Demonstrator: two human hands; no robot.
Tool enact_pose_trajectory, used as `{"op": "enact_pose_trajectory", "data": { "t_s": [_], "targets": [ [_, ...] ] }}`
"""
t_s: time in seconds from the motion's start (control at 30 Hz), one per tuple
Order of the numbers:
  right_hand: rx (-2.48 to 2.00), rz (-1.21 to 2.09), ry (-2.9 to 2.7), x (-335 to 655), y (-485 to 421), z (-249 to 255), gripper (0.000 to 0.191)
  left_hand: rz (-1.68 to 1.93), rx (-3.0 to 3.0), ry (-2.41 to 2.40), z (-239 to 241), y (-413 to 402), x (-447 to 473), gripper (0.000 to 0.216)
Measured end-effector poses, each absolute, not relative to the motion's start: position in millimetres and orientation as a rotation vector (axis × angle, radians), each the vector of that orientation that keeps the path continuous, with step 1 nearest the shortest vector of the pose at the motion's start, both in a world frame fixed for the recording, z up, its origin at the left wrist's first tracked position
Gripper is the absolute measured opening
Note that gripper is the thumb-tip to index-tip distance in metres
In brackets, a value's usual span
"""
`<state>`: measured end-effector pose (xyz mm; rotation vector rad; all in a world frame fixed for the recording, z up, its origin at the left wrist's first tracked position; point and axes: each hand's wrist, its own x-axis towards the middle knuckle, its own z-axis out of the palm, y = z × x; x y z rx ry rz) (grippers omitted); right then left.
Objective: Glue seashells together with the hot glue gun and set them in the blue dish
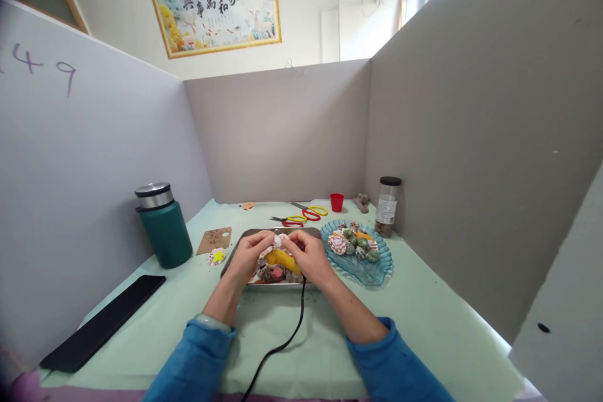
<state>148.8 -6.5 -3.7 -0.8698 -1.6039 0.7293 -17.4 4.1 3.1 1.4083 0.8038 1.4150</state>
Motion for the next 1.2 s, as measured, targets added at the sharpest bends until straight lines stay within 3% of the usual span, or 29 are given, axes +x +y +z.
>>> {"op": "enact_pose_trajectory", "data": {
  "t_s": [0.43,0.67,0.77,1.03,1.2],
  "targets": [
    [-0.862,0.603,-1.653,147,-2,-11,0.022,1.42,1.389,0.908,3,3,-17,0.026],
    [-0.794,0.88,-1.537,148,-5,-3,0.025,1.429,1.385,0.913,3,5,-16,0.042],
    [-0.789,0.926,-1.531,149,-5,-2,0.024,1.37,1.445,0.941,2,6,-19,0.036],
    [-0.792,0.694,-1.499,152,-1,-1,0.025,1.29,1.751,1.109,2,8,-24,0.033],
    [-0.769,0.458,-1.605,155,-4,4,0.01,1.282,2.069,1.128,0,13,-26,0.028]
  ]
}}
